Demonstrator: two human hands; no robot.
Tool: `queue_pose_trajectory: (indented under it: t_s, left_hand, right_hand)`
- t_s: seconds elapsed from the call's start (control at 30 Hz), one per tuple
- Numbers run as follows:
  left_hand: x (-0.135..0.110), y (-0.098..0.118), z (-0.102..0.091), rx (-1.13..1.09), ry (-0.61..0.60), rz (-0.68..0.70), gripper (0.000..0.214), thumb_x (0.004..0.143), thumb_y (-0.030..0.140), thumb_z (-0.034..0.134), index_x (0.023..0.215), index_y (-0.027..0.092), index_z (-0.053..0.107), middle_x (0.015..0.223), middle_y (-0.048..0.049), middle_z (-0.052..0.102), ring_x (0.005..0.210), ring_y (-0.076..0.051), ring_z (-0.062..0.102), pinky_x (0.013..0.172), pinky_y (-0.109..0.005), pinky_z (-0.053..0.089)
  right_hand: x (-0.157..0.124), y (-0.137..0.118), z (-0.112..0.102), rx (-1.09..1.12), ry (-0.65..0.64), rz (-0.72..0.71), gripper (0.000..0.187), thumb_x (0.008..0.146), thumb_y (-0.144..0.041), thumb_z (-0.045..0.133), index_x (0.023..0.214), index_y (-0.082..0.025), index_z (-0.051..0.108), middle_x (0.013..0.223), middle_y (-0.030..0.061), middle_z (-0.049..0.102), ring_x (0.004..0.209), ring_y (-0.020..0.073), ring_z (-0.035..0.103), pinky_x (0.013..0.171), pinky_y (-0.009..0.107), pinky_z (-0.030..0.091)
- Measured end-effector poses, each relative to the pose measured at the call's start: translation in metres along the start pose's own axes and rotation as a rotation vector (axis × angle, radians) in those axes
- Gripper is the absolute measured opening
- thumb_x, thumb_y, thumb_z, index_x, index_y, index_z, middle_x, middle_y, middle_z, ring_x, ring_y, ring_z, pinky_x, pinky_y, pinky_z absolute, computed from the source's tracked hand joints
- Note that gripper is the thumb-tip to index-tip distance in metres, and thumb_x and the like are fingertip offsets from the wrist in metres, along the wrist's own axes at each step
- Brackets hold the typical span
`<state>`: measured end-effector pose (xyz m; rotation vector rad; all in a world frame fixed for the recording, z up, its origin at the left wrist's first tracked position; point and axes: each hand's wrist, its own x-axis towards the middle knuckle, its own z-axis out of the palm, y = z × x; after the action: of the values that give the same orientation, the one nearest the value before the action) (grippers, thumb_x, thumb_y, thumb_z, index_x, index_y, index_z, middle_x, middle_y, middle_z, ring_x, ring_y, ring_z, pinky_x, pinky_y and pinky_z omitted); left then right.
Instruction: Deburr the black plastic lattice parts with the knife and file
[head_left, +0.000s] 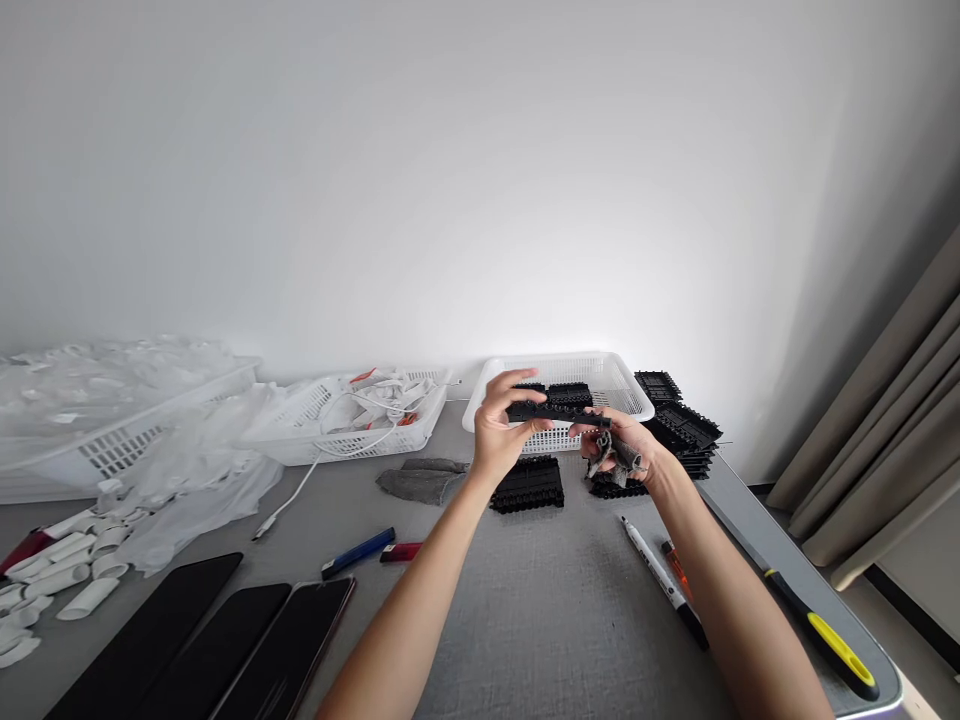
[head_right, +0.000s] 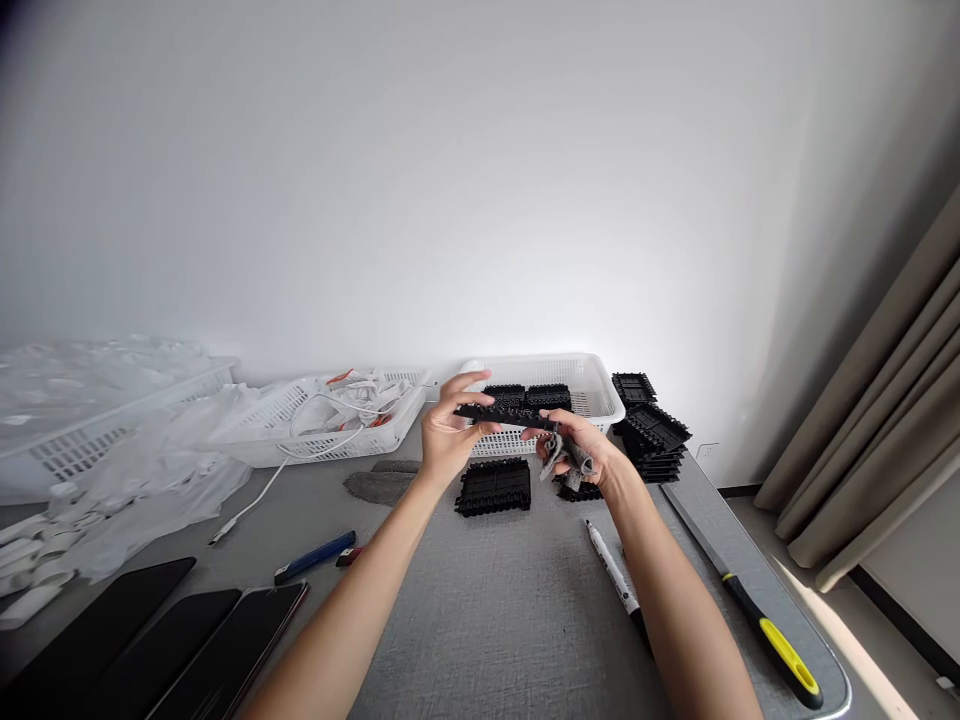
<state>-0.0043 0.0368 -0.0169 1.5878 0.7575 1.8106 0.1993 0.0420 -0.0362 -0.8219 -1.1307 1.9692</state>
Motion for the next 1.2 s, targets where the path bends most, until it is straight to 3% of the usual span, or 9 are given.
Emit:
queue_pose_trajectory:
  t_s: [0.1,0.2,0.3,0.4,0.53,0.63,0.8,1.07,1.2]
  left_hand:
    - [0.001,-0.005,0.002,0.012,0.084,-0.025,0.048,0.066,0.046,0.086,0.107,0.027,0.071,0.134,-0.0085,0.062,0.132,-0.028,0.05,0.107,-0.036,0.039]
    - [-0.002,-0.014,0.01,-0.169,-0.01,-0.248,0.051,0.078,0.058,0.072,0.114,0.023,0.067,0.128,-0.0112,0.066,0.12,-0.027,0.06,0.098,-0.035,0.047]
    - [-0.007,-0.018,0.015,-0.282,-0.067,-0.461,0.048,0.077,0.056,0.074,0.109,0.02,0.068,0.114,-0.0105,0.072,0.106,-0.026,0.066,0.088,-0.035,0.051]
    - [-0.008,-0.019,0.014,-0.244,0.043,-0.45,0.039,0.074,0.046,0.079,0.102,0.02,0.07,0.108,-0.0078,0.073,0.106,-0.025,0.065,0.09,-0.033,0.05]
    - [-0.004,-0.014,0.008,-0.196,0.051,-0.39,0.028,0.075,0.038,0.077,0.096,0.021,0.071,0.103,-0.0061,0.074,0.11,-0.026,0.063,0.093,-0.033,0.049]
    - [-0.005,-0.009,0.01,-0.156,-0.053,-0.376,0.027,0.079,0.037,0.075,0.1,0.022,0.071,0.104,-0.007,0.073,0.109,-0.026,0.064,0.094,-0.033,0.049]
    - [-0.011,-0.006,0.015,-0.063,-0.063,-0.281,0.042,0.075,0.025,0.077,0.116,0.024,0.066,0.122,-0.0081,0.069,0.122,-0.026,0.059,0.107,-0.037,0.041]
    - [-0.014,-0.002,0.017,-0.11,0.005,-0.238,0.05,0.07,0.018,0.078,0.118,0.024,0.063,0.126,-0.008,0.067,0.129,-0.027,0.055,0.111,-0.038,0.039]
    - [-0.015,-0.005,0.019,-0.179,0.054,-0.284,0.049,0.07,0.018,0.076,0.117,0.025,0.063,0.126,-0.0069,0.066,0.13,-0.026,0.054,0.109,-0.038,0.041]
  right_hand:
    - [0.001,0.0,0.004,0.017,0.25,-0.16,0.028,0.074,-0.04,0.073,0.069,-0.019,0.055,0.057,0.0007,0.059,0.045,0.0098,0.046,0.035,0.018,0.036]
    - [0.006,0.004,0.014,-0.104,0.398,-0.359,0.03,0.075,-0.043,0.075,0.072,-0.019,0.057,0.06,-0.0003,0.059,0.048,0.0094,0.047,0.04,0.02,0.042]
    - [0.008,0.008,0.023,-0.318,0.386,-0.528,0.033,0.081,-0.051,0.069,0.085,-0.019,0.063,0.071,0.0004,0.064,0.057,0.0108,0.052,0.05,0.022,0.047]
    - [0.002,0.006,0.027,-0.517,0.235,-0.619,0.035,0.081,-0.052,0.071,0.092,-0.019,0.066,0.088,0.003,0.068,0.079,0.0148,0.06,0.072,0.027,0.053]
    - [-0.01,-0.001,0.022,-0.681,0.102,-0.533,0.04,0.08,-0.058,0.07,0.088,-0.018,0.065,0.08,0.0016,0.066,0.075,0.0155,0.059,0.068,0.027,0.05]
    - [-0.012,-0.004,0.019,-0.655,0.203,-0.518,0.049,0.085,-0.066,0.058,0.08,-0.018,0.062,0.068,-0.0002,0.059,0.064,0.014,0.053,0.056,0.025,0.044]
    - [-0.015,-0.008,0.023,-0.75,0.265,-0.564,0.051,0.088,-0.066,0.053,0.069,-0.019,0.057,0.063,-0.0027,0.052,0.06,0.012,0.046,0.056,0.025,0.037]
    - [-0.084,-0.036,0.023,-1.152,0.679,-0.461,0.037,0.09,-0.053,0.055,0.086,-0.021,0.072,0.08,0.0037,0.068,0.063,0.0156,0.054,0.058,0.028,0.038]
    - [-0.109,-0.032,0.008,-1.147,0.598,-0.325,0.045,0.087,-0.062,0.055,0.088,-0.021,0.073,0.069,0.0018,0.063,0.057,0.0147,0.048,0.051,0.027,0.033]
